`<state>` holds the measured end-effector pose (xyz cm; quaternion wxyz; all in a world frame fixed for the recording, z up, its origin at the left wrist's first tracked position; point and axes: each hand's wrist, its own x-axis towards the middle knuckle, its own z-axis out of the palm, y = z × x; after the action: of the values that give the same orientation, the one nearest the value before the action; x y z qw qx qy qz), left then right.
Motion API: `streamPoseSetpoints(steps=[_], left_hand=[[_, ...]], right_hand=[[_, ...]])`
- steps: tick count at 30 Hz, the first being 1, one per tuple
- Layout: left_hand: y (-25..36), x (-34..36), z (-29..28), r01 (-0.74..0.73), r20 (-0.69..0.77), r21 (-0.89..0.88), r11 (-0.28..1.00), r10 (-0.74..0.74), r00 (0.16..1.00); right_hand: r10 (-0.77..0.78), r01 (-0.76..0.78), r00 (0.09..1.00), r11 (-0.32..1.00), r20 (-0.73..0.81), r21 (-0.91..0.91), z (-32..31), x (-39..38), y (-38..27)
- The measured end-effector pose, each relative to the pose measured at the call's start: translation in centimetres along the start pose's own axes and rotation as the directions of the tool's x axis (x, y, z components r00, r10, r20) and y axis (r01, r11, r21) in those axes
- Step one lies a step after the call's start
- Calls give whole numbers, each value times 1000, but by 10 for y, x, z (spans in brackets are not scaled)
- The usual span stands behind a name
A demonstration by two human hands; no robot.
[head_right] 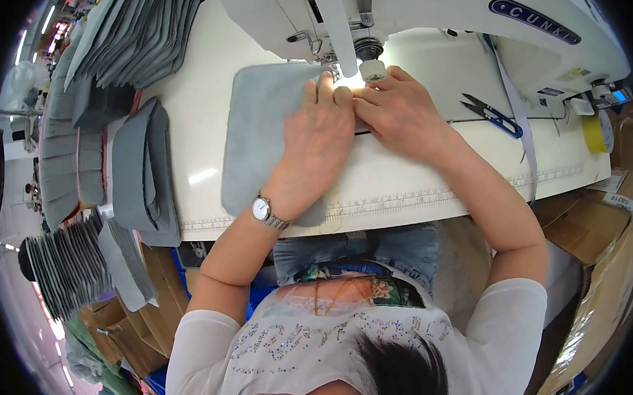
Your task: Operating an industrial sewing machine to stitch grey fabric pieces and inserting white foam padding.
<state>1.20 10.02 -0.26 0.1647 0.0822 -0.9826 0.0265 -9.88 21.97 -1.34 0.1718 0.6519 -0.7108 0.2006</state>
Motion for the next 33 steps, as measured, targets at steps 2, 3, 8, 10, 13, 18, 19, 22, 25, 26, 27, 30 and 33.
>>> streamPoseSetpoints(steps=[2,3,8,10,13,18,19,22,25,26,27,30,33], left_hand=[[6,1,-11,61,69,-64,996,-56,996],[5,-1,-9,65,76,-66,996,-60,995],[-34,-27,-36,37,136,-558,829,47,990],[-50,-59,-52,-37,158,-571,820,154,975],[-49,-84,-63,-169,124,-602,781,300,946],[-48,-100,-66,-357,120,-467,809,459,880],[-48,-101,-67,-360,121,-471,806,462,878],[-45,-101,-73,-421,157,-412,808,518,841],[-44,-98,-75,-435,174,-425,793,544,821],[-44,-96,-75,-450,181,-409,793,554,812],[-45,-95,-75,-466,190,-393,792,566,802],[-43,-92,-73,-457,160,-379,805,544,824],[-46,-90,-67,-389,86,-463,797,477,875]], right_hand=[[25,-23,999,998,-37,54,-2,-1,0],[26,-24,999,998,-32,60,-2,-1,0],[102,-102,994,995,-25,10,-4,-13,14],[132,-132,991,991,-8,30,-16,-12,11],[81,-89,994,989,71,118,-35,-9,2],[-81,72,997,939,12,336,-45,-43,-60],[-76,67,997,940,14,335,-45,-46,-70],[-144,155,988,933,-58,325,-36,-53,-90],[-151,148,988,935,-15,323,-35,-55,-89],[-153,149,988,934,-16,325,-34,-54,-88],[-182,184,983,943,-35,278,-33,-53,-88],[-237,238,971,951,-28,200,-33,-47,-86],[-248,235,968,949,35,210,-39,-37,-80]])
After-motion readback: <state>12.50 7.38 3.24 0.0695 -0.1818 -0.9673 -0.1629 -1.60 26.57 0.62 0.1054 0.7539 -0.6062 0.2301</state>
